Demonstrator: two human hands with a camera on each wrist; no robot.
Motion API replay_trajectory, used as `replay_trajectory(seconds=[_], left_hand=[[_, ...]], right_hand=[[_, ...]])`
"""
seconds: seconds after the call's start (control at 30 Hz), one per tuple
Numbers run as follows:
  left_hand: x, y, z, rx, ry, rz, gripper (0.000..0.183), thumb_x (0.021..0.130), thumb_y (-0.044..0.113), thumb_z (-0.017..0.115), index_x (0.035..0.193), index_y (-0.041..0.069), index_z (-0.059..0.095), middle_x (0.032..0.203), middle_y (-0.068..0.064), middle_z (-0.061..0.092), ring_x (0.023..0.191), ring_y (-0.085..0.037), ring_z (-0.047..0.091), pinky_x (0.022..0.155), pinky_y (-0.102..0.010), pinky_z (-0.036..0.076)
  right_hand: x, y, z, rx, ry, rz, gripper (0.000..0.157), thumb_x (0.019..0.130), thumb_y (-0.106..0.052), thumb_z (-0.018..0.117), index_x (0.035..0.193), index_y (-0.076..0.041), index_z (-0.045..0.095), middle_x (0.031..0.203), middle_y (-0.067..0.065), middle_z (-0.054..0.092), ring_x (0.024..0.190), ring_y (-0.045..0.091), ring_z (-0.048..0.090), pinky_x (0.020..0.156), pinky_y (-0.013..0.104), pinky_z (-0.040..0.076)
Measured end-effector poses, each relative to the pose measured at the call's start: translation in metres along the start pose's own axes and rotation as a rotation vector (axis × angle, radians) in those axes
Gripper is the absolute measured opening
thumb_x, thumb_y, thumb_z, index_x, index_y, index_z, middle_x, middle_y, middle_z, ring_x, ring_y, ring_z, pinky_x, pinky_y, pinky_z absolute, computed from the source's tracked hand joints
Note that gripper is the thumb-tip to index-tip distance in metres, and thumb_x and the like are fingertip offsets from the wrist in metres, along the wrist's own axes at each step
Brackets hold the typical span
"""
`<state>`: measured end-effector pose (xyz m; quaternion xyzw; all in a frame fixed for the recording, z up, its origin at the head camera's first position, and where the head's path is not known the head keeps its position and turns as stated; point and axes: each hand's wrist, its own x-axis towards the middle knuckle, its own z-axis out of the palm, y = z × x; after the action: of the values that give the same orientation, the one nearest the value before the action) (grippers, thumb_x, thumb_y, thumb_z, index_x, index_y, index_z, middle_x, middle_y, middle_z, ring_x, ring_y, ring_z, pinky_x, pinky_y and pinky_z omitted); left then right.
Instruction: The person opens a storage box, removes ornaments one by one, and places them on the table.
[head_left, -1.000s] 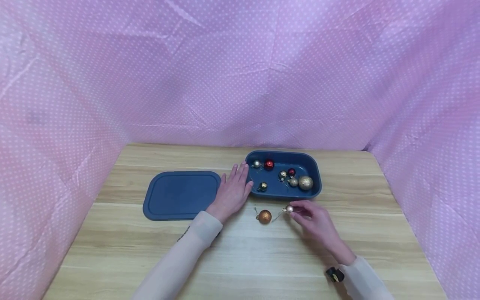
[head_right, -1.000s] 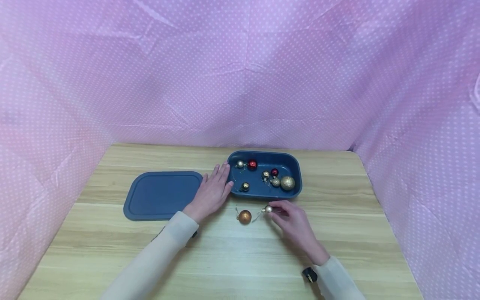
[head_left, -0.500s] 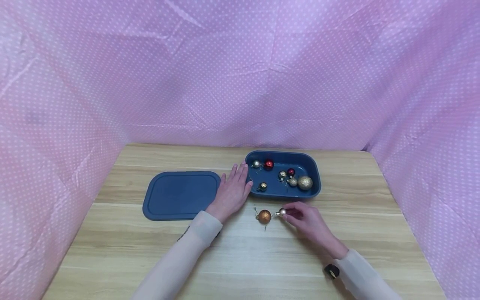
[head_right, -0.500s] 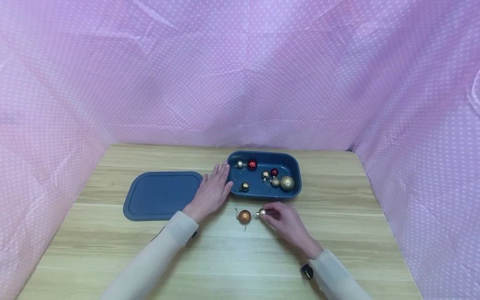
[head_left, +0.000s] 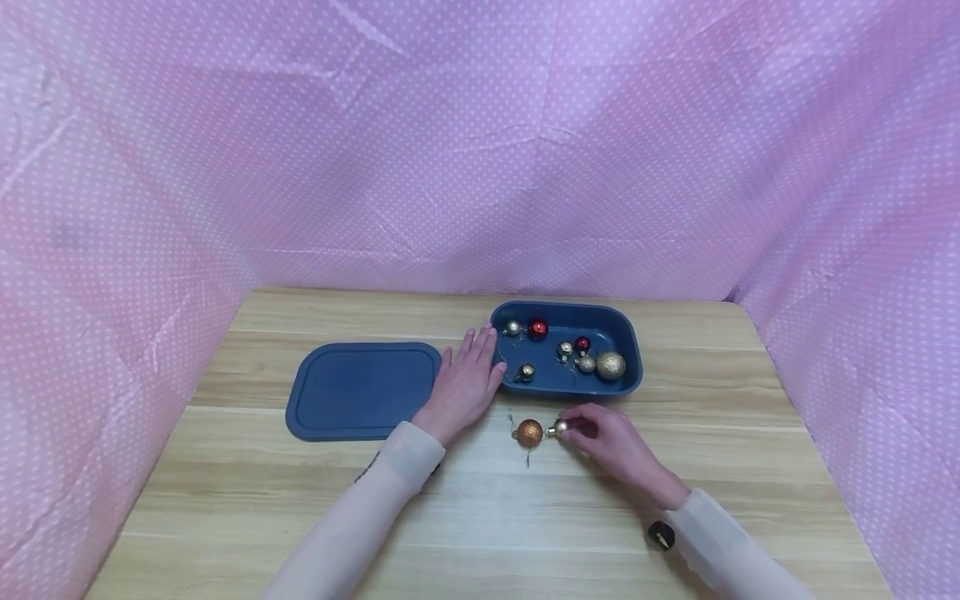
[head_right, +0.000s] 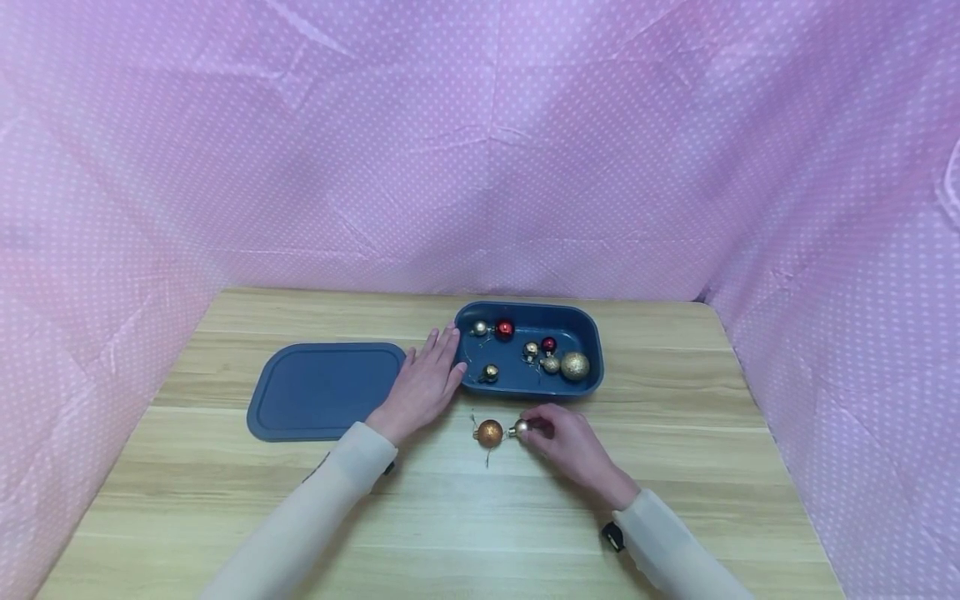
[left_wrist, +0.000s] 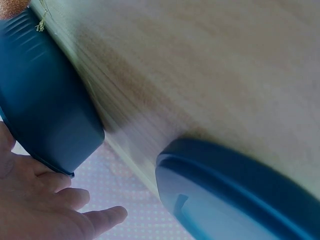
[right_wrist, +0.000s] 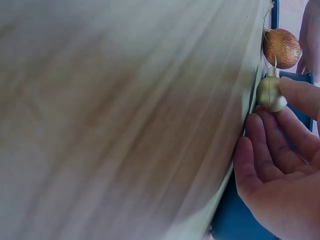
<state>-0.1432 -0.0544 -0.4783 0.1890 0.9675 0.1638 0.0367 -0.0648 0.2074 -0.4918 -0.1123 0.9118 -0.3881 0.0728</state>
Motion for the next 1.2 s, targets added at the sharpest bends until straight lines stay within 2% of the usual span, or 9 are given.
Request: replay_trajectory(seconds=[0.2,0.47,0.73,0.9,1.0,1.2], left_hand=[[0.0,0.0,-0.001,0.004,-0.013,-0.004,0.066,0.113,0.046,0.028,0.167,0.009,0.016,0.173,-0.004,0.009,0.159,-0.028,0.01,0.121,-0.063,0.02],[0.0,0.0,0.0,-0.001,0.0,0.003,0.065,0.113,0.044,0.03,0.166,0.008,0.017,0.173,-0.005,0.011,0.159,-0.03,0.012,0.121,-0.064,0.021],[0.001,0.0,0.0,-0.001,0.009,0.004,0.065,0.113,0.043,0.032,0.166,0.008,0.019,0.173,-0.006,0.012,0.158,-0.032,0.015,0.12,-0.064,0.021],[0.003,0.0,-0.002,-0.012,0.01,0.001,0.065,0.113,0.042,0.034,0.166,0.008,0.018,0.173,-0.007,0.012,0.158,-0.032,0.014,0.121,-0.064,0.021],[0.002,0.0,-0.003,-0.03,0.012,0.0,0.065,0.113,0.041,0.036,0.166,0.008,0.018,0.173,-0.007,0.012,0.158,-0.032,0.013,0.121,-0.064,0.02],[0.001,-0.001,0.002,-0.036,0.023,0.008,0.065,0.113,0.042,0.036,0.166,0.009,0.019,0.173,-0.005,0.012,0.158,-0.033,0.013,0.121,-0.065,0.019]], right_hand=[[0.001,0.0,0.001,-0.017,-0.011,-0.011,0.023,0.089,-0.012,0.08,0.111,-0.011,0.076,0.105,-0.001,0.074,0.094,0.013,0.067,0.083,0.031,0.057],[0.0,0.002,0.0,-0.026,-0.009,-0.017,0.026,0.088,-0.012,0.082,0.113,-0.01,0.076,0.106,-0.001,0.073,0.095,0.014,0.066,0.082,0.031,0.056],[-0.008,0.001,-0.006,-0.075,0.037,-0.088,0.031,0.087,-0.012,0.082,0.118,-0.01,0.074,0.113,0.002,0.073,0.104,0.022,0.069,0.091,0.045,0.056],[-0.014,-0.006,-0.017,-0.128,0.095,-0.157,0.028,0.09,-0.014,0.08,0.118,-0.01,0.074,0.115,0.002,0.074,0.106,0.023,0.07,0.091,0.047,0.057],[-0.014,-0.009,-0.023,-0.15,0.153,-0.228,0.026,0.091,-0.012,0.079,0.117,-0.008,0.074,0.115,0.004,0.074,0.107,0.025,0.07,0.092,0.049,0.056],[-0.003,-0.014,-0.033,-0.145,0.279,-0.33,0.027,0.091,-0.009,0.079,0.118,-0.007,0.074,0.117,0.005,0.074,0.111,0.027,0.069,0.093,0.045,0.055]])
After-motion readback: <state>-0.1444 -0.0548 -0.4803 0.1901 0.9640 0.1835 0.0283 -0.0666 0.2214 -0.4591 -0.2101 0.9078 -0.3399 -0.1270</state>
